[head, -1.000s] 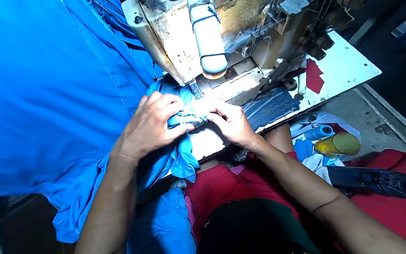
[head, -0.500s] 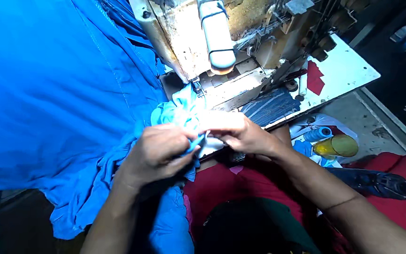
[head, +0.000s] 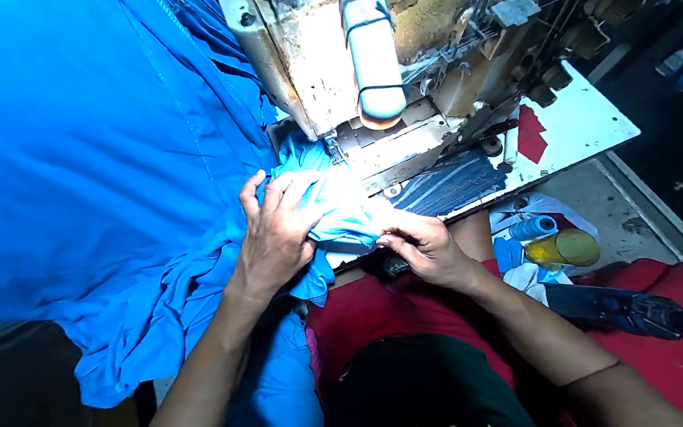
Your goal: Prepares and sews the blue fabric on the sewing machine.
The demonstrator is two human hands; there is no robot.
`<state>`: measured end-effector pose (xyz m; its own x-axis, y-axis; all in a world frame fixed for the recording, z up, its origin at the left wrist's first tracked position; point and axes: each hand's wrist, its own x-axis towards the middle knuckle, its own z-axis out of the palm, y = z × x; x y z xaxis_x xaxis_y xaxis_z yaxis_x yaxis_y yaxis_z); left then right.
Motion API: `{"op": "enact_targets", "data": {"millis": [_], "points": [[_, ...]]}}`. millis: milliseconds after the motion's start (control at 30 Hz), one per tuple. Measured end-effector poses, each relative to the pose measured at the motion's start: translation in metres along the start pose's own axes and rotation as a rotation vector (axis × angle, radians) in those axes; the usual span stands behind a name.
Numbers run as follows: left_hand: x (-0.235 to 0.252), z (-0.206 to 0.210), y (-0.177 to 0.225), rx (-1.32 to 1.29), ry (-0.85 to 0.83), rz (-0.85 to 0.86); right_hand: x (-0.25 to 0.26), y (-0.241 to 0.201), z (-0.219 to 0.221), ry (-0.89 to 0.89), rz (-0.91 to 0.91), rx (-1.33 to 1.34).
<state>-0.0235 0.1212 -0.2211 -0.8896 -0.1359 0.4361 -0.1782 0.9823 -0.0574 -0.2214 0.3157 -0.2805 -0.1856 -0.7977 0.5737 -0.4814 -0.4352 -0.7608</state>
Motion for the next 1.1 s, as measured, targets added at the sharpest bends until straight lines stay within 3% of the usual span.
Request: {"op": "enact_targets", "data": {"millis": [367, 500, 833, 1100], "points": [[0.018, -0.003, -0.014, -0.027, 0.073, -0.115, 0.037, 0.018, 0.012, 0.083, 0.071, -0.031], [0.017, 0.003, -0.024, -0.159, 0.116, -0.169, 0.053, 0.025, 0.018, 0.103, 0.078, -0.028], [0.013, 0.013, -0.011, -0.227, 0.25, -0.213, 0.057, 0.028, 0.025, 0.167, 0.111, 0.015], [0.022, 0.006, -0.004, -0.291, 0.405, -0.176, 0.041, 0.001, -0.008, 0.182, 0.005, -0.055]]}}
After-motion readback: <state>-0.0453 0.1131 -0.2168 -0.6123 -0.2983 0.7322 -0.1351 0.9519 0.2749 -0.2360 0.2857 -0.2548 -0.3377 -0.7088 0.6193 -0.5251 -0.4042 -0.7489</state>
